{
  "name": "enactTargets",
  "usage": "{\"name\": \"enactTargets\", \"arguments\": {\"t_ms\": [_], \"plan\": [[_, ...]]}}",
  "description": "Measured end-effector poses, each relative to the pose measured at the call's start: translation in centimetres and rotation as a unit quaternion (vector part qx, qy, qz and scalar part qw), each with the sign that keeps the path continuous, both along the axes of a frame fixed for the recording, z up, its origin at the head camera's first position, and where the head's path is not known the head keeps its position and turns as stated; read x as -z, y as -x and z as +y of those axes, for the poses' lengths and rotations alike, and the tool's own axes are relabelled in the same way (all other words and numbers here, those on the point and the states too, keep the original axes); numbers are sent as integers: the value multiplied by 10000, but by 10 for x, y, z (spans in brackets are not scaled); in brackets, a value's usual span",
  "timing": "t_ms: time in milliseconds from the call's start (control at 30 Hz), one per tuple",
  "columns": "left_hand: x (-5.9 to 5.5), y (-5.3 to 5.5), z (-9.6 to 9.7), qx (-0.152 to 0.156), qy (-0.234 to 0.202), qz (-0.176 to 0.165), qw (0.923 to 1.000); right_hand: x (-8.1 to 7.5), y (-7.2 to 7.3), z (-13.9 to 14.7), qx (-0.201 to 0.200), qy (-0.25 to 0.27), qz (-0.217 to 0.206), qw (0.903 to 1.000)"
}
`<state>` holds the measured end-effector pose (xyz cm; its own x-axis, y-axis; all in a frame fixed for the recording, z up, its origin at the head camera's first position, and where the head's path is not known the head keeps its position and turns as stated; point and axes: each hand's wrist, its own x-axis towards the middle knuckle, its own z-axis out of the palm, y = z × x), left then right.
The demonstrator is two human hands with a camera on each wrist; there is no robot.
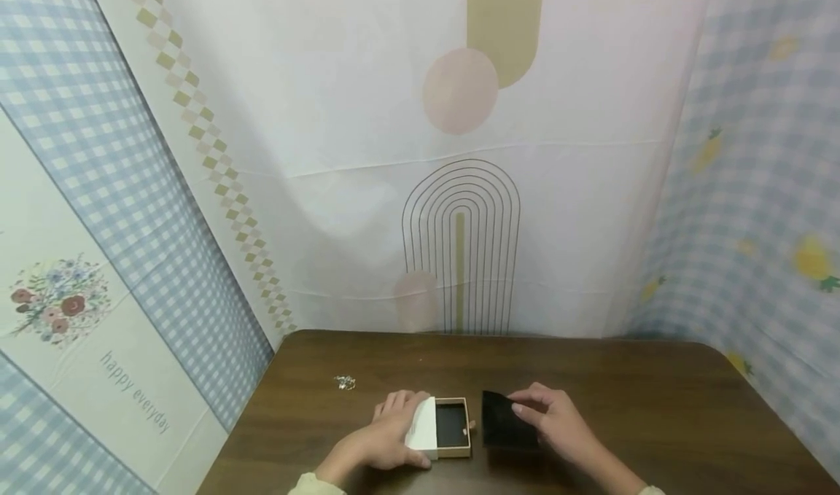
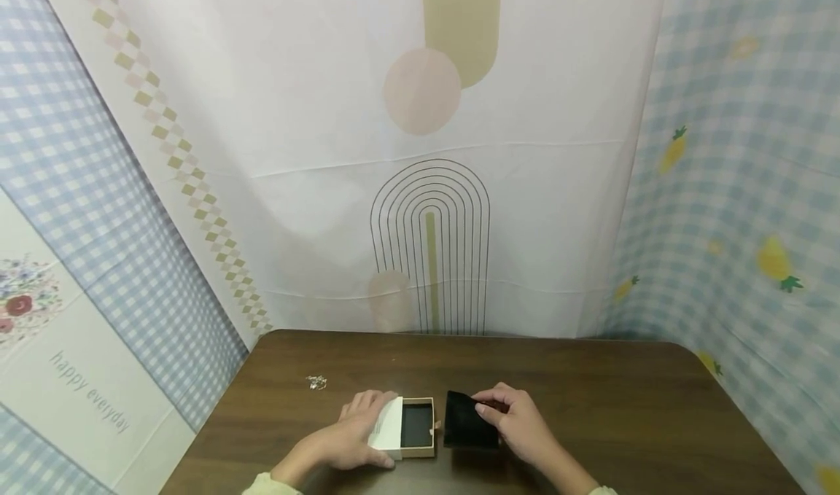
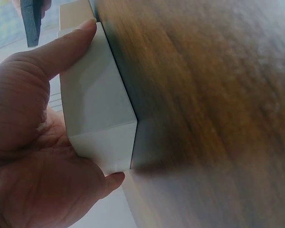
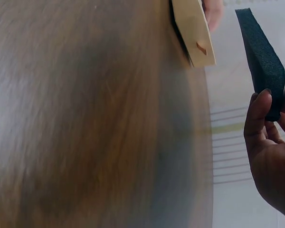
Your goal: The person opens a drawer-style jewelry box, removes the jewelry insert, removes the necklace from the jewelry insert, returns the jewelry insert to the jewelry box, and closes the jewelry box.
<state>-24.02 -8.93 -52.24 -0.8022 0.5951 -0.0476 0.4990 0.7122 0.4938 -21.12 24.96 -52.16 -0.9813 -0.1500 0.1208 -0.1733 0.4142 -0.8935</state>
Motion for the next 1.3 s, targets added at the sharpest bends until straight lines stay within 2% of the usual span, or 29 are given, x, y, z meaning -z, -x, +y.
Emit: {"name": "enactTargets", "arguments": {"t_ms": [233, 467, 800, 1000, 1300], "plan": [[-1, 2, 1, -10, -8, -103, 9999, 2, 4, -16, -94, -116, -32, 9999], [-1, 0, -3, 2, 22, -258, 9997, 4, 4, -36, 10, -242, -117, 9996], [0, -5, -8, 95, 32, -166, 9998, 6, 2, -58, -45, -496, -24, 9988], [0, -5, -5, 42, 26, -123, 9999, 5, 8, -65, 39, -961, 221, 9951], [-1, -1, -1, -15, 7, -49, 10000, 5, 24, -74, -30, -1332, 344, 9905]]}}
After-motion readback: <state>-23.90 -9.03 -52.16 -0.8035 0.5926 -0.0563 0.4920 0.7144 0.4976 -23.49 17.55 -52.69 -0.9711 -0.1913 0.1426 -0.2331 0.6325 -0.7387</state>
